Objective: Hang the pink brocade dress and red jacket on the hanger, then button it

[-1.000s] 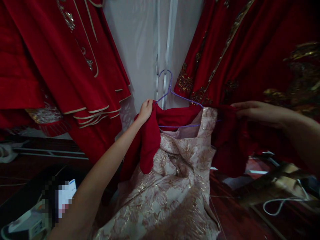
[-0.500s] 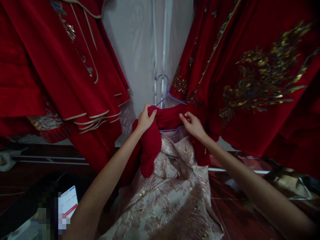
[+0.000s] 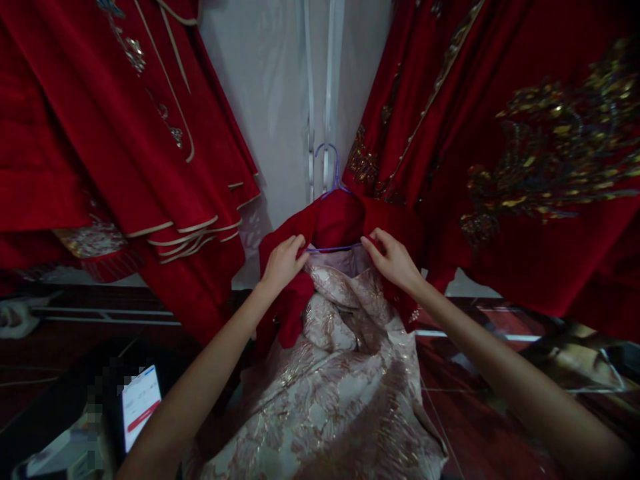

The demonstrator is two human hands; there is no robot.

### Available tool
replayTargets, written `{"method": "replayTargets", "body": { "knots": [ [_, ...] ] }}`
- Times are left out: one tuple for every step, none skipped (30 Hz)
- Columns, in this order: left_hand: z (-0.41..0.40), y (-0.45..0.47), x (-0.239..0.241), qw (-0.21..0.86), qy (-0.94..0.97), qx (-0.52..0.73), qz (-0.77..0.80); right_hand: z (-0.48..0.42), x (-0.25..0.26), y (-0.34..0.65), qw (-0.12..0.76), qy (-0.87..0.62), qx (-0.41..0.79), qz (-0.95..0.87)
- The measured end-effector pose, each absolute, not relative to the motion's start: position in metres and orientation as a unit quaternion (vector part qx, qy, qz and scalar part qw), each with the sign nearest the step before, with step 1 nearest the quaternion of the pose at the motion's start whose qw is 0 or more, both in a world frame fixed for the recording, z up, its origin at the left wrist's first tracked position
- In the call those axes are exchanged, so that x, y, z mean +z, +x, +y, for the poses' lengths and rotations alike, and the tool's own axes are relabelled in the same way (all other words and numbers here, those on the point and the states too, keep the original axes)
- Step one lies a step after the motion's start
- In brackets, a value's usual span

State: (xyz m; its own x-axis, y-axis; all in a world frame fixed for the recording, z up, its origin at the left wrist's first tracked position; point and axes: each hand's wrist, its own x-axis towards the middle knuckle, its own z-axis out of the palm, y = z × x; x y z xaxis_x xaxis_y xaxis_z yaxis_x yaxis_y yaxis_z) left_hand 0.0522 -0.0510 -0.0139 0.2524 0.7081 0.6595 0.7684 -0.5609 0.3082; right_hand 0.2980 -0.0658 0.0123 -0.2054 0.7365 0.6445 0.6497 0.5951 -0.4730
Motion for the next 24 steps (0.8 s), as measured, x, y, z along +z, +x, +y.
{"method": "replayTargets", "body": {
  "knots": [
    [-0.054,0.062,-0.019,0.006,-0.792,-0.402,-0.459,-0.064,0.010,0.291,0.444,-0.441,0.075,-0.776],
    [-0.056,0.074,-0.023,-0.027,-0.790,-0.416,-0.449,-0.062,0.007,0.283,0.443,-0.430,0.104,-0.779],
    [-0.058,0.085,-0.025,-0.058,-0.789,-0.427,-0.439,-0.061,0.003,0.275,0.443,-0.416,0.131,-0.783],
    [-0.058,0.096,-0.027,-0.083,-0.783,-0.440,-0.431,-0.059,0.000,0.267,0.444,-0.400,0.156,-0.786],
    [-0.059,0.105,-0.027,-0.104,-0.776,-0.453,-0.428,-0.057,-0.003,0.261,0.447,-0.388,0.178,-0.786],
    [-0.060,0.112,-0.027,-0.123,-0.768,-0.465,-0.424,-0.056,-0.005,0.256,0.454,-0.380,0.198,-0.781],
    [-0.061,0.117,-0.027,-0.138,-0.759,-0.478,-0.420,-0.055,-0.007,0.254,0.466,-0.377,0.217,-0.771],
    [-0.062,0.119,-0.027,-0.152,-0.751,-0.492,-0.413,-0.055,-0.009,0.253,0.482,-0.375,0.238,-0.755],
    [-0.064,0.120,-0.028,-0.165,-0.744,-0.506,-0.404,-0.056,-0.011,0.254,0.501,-0.372,0.263,-0.736],
    [-0.066,0.120,-0.029,-0.176,-0.739,-0.518,-0.393,-0.057,-0.012,0.255,0.523,-0.364,0.290,-0.714],
    [-0.068,0.119,-0.031,-0.185,-0.734,-0.529,-0.384,-0.060,-0.013,0.257,0.543,-0.357,0.318,-0.691],
    [-0.070,0.119,-0.034,-0.193,-0.728,-0.538,-0.378,-0.063,-0.014,0.258,0.556,-0.350,0.347,-0.669],
    [-0.072,0.118,-0.036,-0.201,-0.721,-0.546,-0.376,-0.066,-0.016,0.260,0.562,-0.347,0.374,-0.652],
    [-0.073,0.118,-0.039,-0.209,-0.712,-0.554,-0.378,-0.069,-0.017,0.260,0.562,-0.345,0.397,-0.639],
    [-0.074,0.118,-0.042,-0.217,-0.698,-0.566,-0.382,-0.072,-0.019,0.261,0.558,-0.343,0.416,-0.631],
    [-0.075,0.119,-0.044,-0.225,-0.680,-0.580,-0.387,-0.073,-0.021,0.261,0.555,-0.339,0.430,-0.626],
    [-0.075,0.119,-0.046,-0.234,-0.664,-0.593,-0.391,-0.074,-0.023,0.261,0.554,-0.333,0.439,-0.624],
    [-0.075,0.118,-0.046,-0.243,-0.651,-0.603,-0.392,-0.075,-0.025,0.261,0.556,-0.326,0.443,-0.623],
    [-0.074,0.118,-0.047,-0.251,-0.645,-0.607,-0.390,-0.074,-0.027,0.262,0.558,-0.319,0.442,-0.626],
    [-0.073,0.117,-0.046,-0.257,-0.645,-0.606,-0.388,-0.073,-0.029,0.262,0.558,-0.315,0.439,-0.630],
    [-0.072,0.115,-0.045,-0.261,-0.652,-0.600,-0.384,-0.072,-0.030,0.262,0.558,-0.314,0.432,-0.636],
    [-0.071,0.113,-0.043,-0.264,-0.661,-0.590,-0.381,-0.071,-0.031,0.263,0.557,-0.316,0.421,-0.642],
    [-0.070,0.112,-0.041,-0.265,-0.670,-0.580,-0.380,-0.070,-0.031,0.263,0.557,-0.319,0.407,-0.650],
    [-0.069,0.110,-0.039,-0.265,-0.680,-0.567,-0.381,-0.069,-0.030,0.264,0.556,-0.325,0.390,-0.658]
  ]
}}
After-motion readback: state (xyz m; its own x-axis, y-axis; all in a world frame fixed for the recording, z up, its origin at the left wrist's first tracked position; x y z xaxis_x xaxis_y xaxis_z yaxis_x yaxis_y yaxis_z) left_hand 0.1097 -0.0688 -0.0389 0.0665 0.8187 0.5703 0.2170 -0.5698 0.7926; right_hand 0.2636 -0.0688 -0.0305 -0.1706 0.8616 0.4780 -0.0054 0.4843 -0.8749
